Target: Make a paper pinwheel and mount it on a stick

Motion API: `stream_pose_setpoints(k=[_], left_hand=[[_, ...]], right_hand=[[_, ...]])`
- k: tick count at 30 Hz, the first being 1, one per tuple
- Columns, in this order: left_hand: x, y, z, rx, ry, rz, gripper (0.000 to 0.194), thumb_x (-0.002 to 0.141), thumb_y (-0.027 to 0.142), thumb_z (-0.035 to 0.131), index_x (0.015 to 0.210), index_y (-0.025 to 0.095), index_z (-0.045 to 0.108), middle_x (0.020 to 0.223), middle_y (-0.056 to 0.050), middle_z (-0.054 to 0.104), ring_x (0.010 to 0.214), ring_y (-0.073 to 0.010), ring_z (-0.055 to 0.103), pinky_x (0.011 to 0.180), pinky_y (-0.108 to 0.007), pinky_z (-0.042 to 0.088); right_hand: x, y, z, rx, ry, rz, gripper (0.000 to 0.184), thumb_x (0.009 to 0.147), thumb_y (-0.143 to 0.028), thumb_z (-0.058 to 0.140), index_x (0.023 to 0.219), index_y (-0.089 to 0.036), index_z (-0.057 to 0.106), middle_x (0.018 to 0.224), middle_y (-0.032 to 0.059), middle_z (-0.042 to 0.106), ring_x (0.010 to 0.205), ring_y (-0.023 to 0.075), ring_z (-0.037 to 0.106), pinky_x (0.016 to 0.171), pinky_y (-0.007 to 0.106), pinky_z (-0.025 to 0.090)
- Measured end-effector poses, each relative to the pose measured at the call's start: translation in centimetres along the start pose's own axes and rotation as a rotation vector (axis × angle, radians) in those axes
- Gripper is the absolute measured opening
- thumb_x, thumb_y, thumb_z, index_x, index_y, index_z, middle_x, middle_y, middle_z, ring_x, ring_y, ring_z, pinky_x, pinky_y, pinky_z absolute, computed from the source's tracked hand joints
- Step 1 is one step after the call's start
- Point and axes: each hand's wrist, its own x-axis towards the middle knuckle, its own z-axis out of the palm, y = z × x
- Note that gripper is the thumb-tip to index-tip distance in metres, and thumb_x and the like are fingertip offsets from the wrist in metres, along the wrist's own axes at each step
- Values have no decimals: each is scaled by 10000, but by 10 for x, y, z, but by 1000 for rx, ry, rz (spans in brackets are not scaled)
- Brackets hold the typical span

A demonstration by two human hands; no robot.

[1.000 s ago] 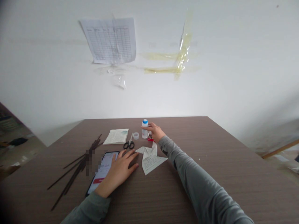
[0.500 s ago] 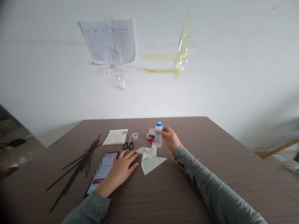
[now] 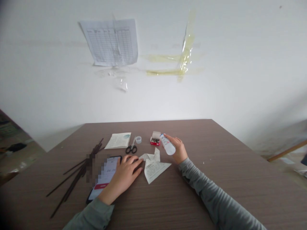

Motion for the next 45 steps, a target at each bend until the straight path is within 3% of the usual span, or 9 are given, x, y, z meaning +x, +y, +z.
stream_pose_setpoints(k=[3,6,10,16,21,31,38,45], left_hand=[[-1,1,1,11,17,19,479,1235,256,753,1668,372,922,1688,-141,884,1651,-502,724,1457,-900,515],[-1,3,2,16,21,29,485,1232,253,763,1665,402,923,1644,-129,896,1621,-488,738,1459,-901,512],[-2,5,5,27,23,33,490,1234,246,765,1668,412,921,1628,-133,893,1597,-482,740,1452,-921,502],[-2,6,7,31,56,58,486,1219,228,787,1647,406,936,1594,-144,898,1541,-483,766,1417,-942,528],[-2,9,4,56,30,35,499,1223,227,794,1665,418,925,1630,-131,892,1583,-493,752,1436,-943,504],[-1,7,7,73,58,41,505,1214,237,827,1659,455,925,1604,-115,907,1561,-479,771,1431,-919,531],[-2,7,7,79,45,51,496,1236,249,782,1675,438,917,1626,-121,896,1569,-481,760,1433,-932,521],[-1,8,6,78,51,31,496,1219,247,829,1649,472,927,1604,-102,908,1560,-467,767,1438,-895,529]], right_hand=[[-2,-9,4,21,17,66,282,1096,-442,950,1348,-328,1004,1387,149,1005,1254,467,963,1238,713,748],[-5,-15,11,-36,-23,73,140,1066,-447,982,1096,-311,994,1183,131,1008,1212,473,951,1260,732,720],[-9,-23,21,-144,-103,19,155,1024,-422,1037,986,-306,940,1161,120,984,1263,466,925,1337,749,666],[-10,-38,32,-147,-162,5,397,1010,-446,1079,797,-307,774,968,73,911,1152,405,909,1431,763,582],[-8,-45,36,-118,-202,10,455,977,-422,1102,768,-319,711,840,28,847,1054,377,875,1424,794,563],[-10,-39,32,-28,-67,27,334,972,-435,1081,835,-319,800,988,75,908,1188,423,891,1457,785,532],[-11,-45,36,-77,-171,1,441,959,-403,1098,755,-318,717,832,30,841,1097,396,881,1449,844,521],[-13,-42,34,-112,-76,-34,315,993,-407,1066,863,-309,796,989,66,913,1182,396,882,1446,785,541]])
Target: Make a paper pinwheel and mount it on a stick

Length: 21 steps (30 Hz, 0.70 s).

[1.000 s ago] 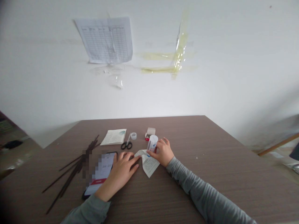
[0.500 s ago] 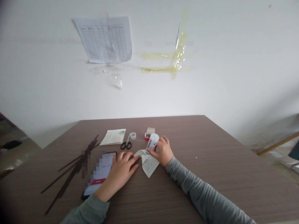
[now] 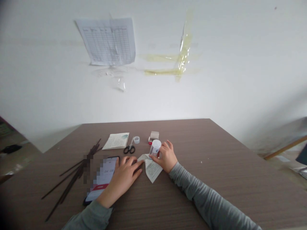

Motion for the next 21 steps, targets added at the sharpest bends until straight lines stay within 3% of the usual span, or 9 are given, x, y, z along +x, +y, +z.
stream_pose_setpoints(k=[5,11,16,21], left_hand=[[0,3,-5,-19,-23,-11,505,1225,232,809,1663,458,921,1625,-107,900,1592,-479,756,1449,-930,502],[0,2,-6,-17,-21,-5,510,1218,228,814,1657,461,926,1622,-105,911,1591,-479,770,1456,-921,509],[0,2,-8,-14,-8,5,491,1212,237,823,1637,454,938,1612,-105,915,1567,-477,784,1439,-906,536],[-1,2,-8,-21,-23,9,505,1220,233,796,1663,436,927,1630,-125,905,1570,-485,775,1435,-915,530]], right_hand=[[-1,-2,2,-52,-53,-17,408,979,-385,1085,786,-317,732,845,27,844,1094,386,879,1436,806,539],[-1,0,-2,-60,-3,9,346,1026,-427,1048,854,-301,776,999,68,897,1170,385,867,1446,798,529],[-2,1,1,-8,-54,28,420,990,-454,1072,772,-312,742,911,55,886,1162,400,884,1477,826,502],[-1,9,-4,152,129,86,193,998,-506,1029,1004,-328,954,1159,111,996,1239,457,922,1393,787,620]])
